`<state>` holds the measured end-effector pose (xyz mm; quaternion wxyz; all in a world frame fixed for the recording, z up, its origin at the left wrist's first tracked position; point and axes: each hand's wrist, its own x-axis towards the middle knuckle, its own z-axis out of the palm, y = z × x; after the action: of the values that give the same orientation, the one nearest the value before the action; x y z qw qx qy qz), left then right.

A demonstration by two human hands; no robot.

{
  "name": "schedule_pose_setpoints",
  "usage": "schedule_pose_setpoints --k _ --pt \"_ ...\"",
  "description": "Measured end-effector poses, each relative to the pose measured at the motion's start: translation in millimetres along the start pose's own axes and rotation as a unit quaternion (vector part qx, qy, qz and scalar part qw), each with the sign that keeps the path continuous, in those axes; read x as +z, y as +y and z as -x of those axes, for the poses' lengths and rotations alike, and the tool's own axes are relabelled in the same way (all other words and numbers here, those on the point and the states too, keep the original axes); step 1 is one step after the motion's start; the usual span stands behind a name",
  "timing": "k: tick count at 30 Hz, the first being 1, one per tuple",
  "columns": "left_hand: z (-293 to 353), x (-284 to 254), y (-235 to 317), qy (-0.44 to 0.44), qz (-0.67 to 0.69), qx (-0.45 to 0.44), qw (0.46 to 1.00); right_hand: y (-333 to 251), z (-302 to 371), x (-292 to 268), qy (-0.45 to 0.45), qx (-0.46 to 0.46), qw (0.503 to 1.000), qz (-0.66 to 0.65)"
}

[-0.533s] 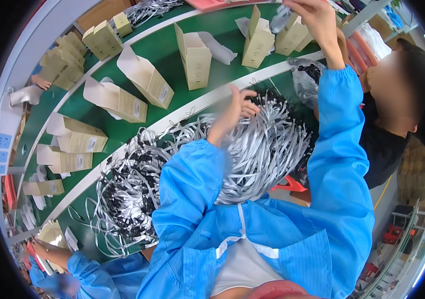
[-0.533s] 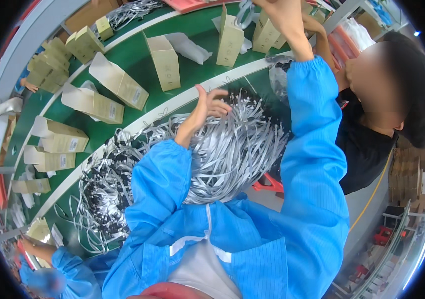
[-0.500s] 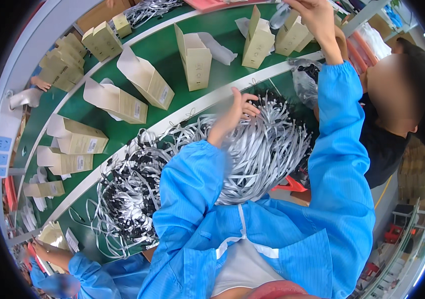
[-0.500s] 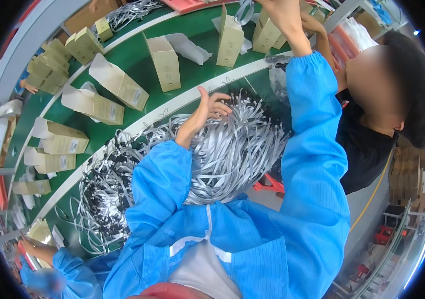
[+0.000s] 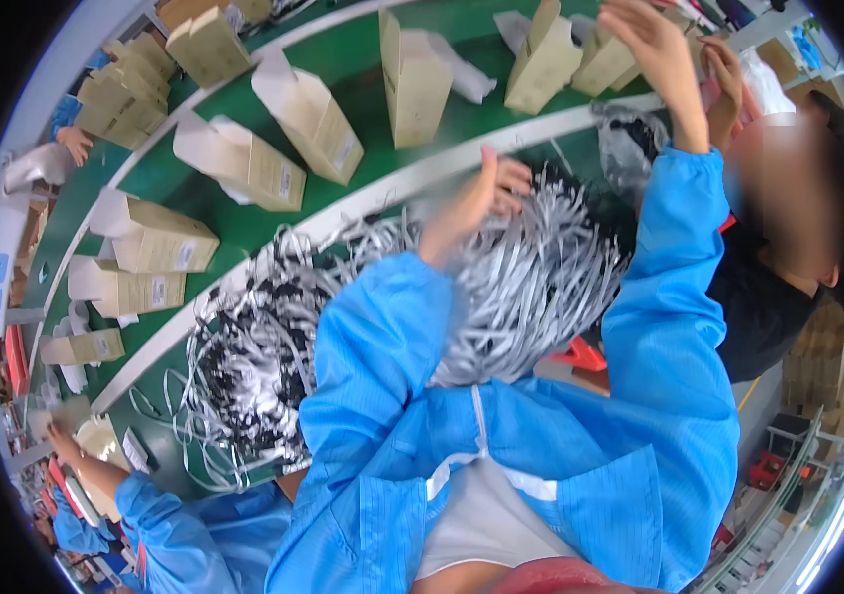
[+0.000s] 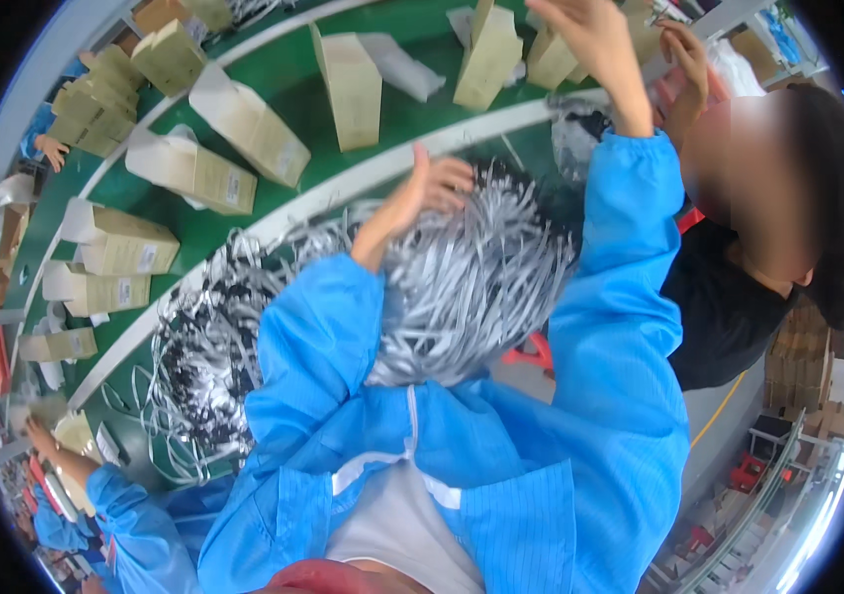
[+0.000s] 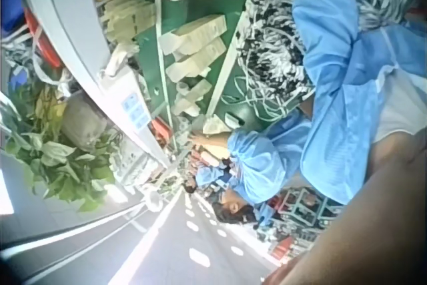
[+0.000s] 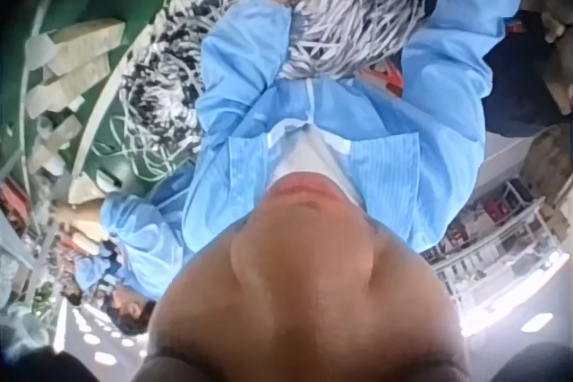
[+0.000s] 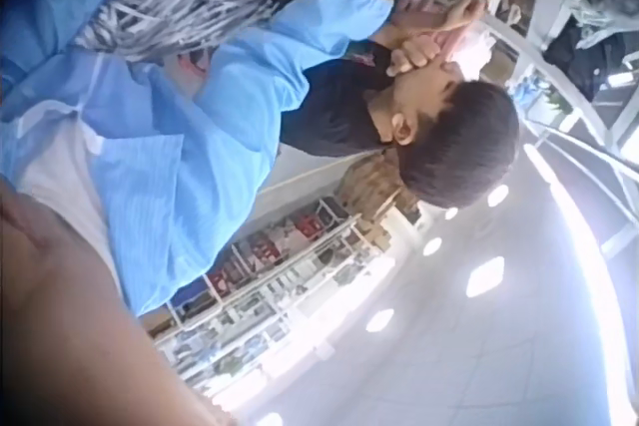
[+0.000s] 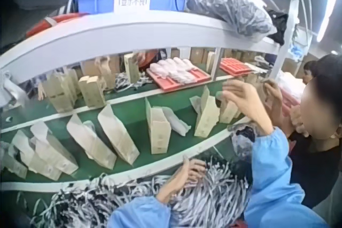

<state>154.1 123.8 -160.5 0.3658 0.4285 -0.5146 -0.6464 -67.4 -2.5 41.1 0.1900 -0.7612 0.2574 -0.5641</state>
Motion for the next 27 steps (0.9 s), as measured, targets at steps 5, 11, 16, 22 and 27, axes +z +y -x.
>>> schedule_pose_setpoints --k 5,11,16,22,27 --pt "4 1 46 0.106 -0.121 0.138 0.977 -33 85 -4 -0.258 0.107 0.957 0.077" --pt "50 -23 80 0.115 -0.286 0.039 0.95 -58 154 49 -0.395 -0.048 0.917 -0.018" --pt "73 5 97 0.046 -0.217 0.088 0.971 -68 137 38 -0.398 -0.087 0.912 -0.054" --pt "104 94 152 -0.161 0.271 0.167 0.934 -149 65 20 -0.19 0.15 0.892 -0.382" --pt "104 44 159 -0.407 0.183 0.159 0.881 -196 24 -20 -0.096 0.104 0.888 -0.437"
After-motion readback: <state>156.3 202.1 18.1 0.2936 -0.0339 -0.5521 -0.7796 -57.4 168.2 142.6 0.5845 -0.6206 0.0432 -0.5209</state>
